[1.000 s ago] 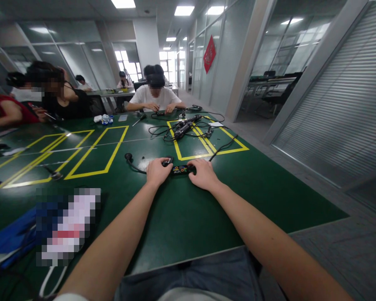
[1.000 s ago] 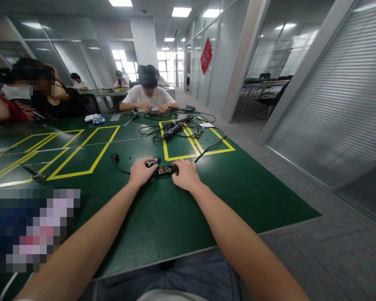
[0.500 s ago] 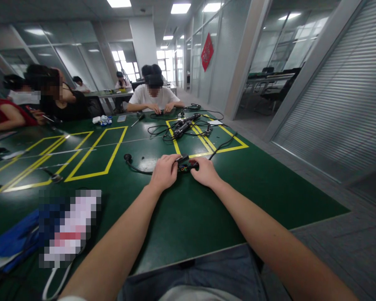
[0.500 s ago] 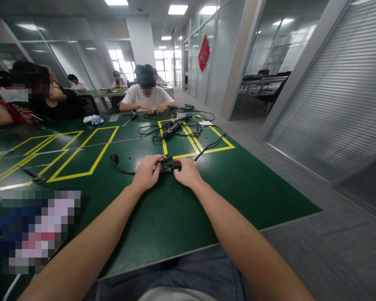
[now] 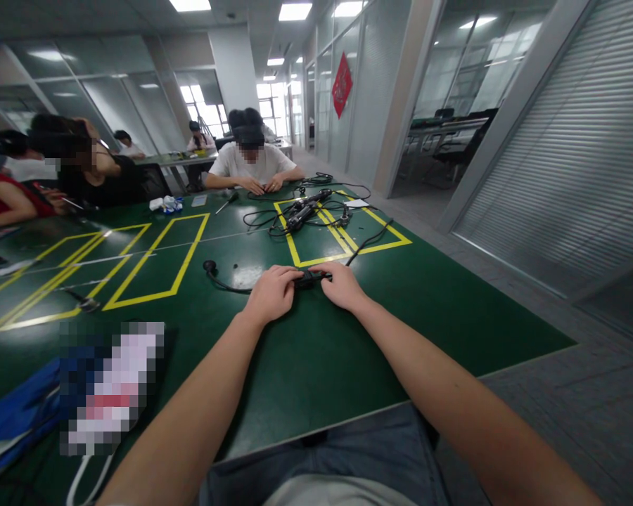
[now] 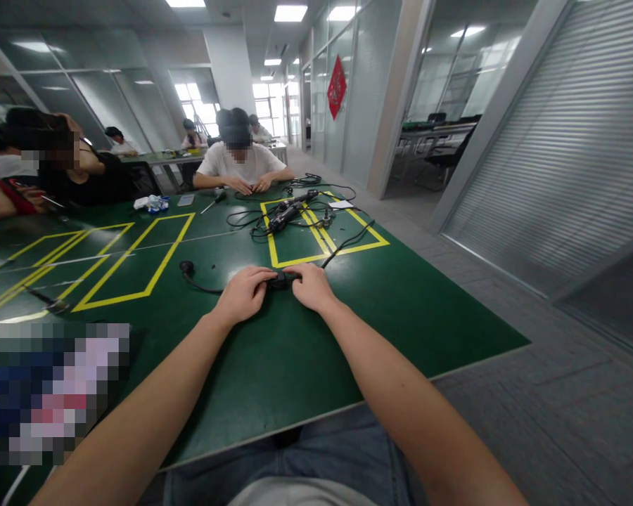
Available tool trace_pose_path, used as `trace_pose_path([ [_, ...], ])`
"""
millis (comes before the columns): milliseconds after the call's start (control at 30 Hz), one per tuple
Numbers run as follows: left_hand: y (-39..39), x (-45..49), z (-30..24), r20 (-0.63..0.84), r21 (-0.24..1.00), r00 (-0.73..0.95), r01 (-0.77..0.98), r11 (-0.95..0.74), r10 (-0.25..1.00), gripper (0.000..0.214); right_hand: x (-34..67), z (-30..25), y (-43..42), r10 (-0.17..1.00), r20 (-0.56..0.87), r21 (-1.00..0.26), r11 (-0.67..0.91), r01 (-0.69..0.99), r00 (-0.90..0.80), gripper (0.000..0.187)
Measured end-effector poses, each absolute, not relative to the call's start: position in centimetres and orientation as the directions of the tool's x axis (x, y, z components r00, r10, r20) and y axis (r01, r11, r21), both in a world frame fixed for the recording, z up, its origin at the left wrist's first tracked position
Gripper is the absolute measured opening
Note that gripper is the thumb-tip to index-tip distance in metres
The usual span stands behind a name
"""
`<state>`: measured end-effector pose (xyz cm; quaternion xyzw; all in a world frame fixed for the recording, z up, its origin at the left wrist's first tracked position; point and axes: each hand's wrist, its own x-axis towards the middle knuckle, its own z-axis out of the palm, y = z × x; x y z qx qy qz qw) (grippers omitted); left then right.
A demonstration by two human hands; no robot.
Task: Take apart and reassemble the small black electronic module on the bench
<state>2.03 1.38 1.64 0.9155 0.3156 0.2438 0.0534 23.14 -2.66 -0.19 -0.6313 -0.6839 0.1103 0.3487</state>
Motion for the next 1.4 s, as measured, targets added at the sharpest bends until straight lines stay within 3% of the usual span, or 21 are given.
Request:
trace_pose_path([
  [400, 1.3, 2.1, 1.4, 0.435, 0.266, 0.659, 0.557, -0.787, 0.613, 0.037, 23.1, 0.0, -2.8, 0.936, 0.353, -0.546, 0.207, 0.812, -0.002, 0.051],
  [667, 0.8, 2.5, 1.9, 0.331, 0.258, 0.660, 0.624, -0.737, 0.675, 0.038, 22.1, 1.0, -4.3, 0.905, 0.401, -0.270, 0.264, 0.926, -0.142, 0.044],
  [867, 0.5, 2.5, 1.4, 0.343, 0.271, 0.683, 0.585, -0.764, 0.645, 0.047, 21.7, 0.6, -4.8, 0.907, 0.410, -0.277, 0.220, 0.935, -0.092, 0.044],
  [1000, 0.5, 2.9, 1.0, 0.350, 0.264, 0.694, 0.572, -0.777, 0.629, 0.049, 21.4, 0.3, -4.8, 0.906, 0.410, -0.207, 0.206, 0.956, -0.107, 0.037],
  [1400, 0.2, 3.1, 1.1, 0.293, 0.209, 0.526, 0.780, -0.590, 0.798, 0.049, 22.1, -0.7, -4.0, 0.903, 0.411, -0.241, 0.240, 0.940, -0.125, 0.047],
])
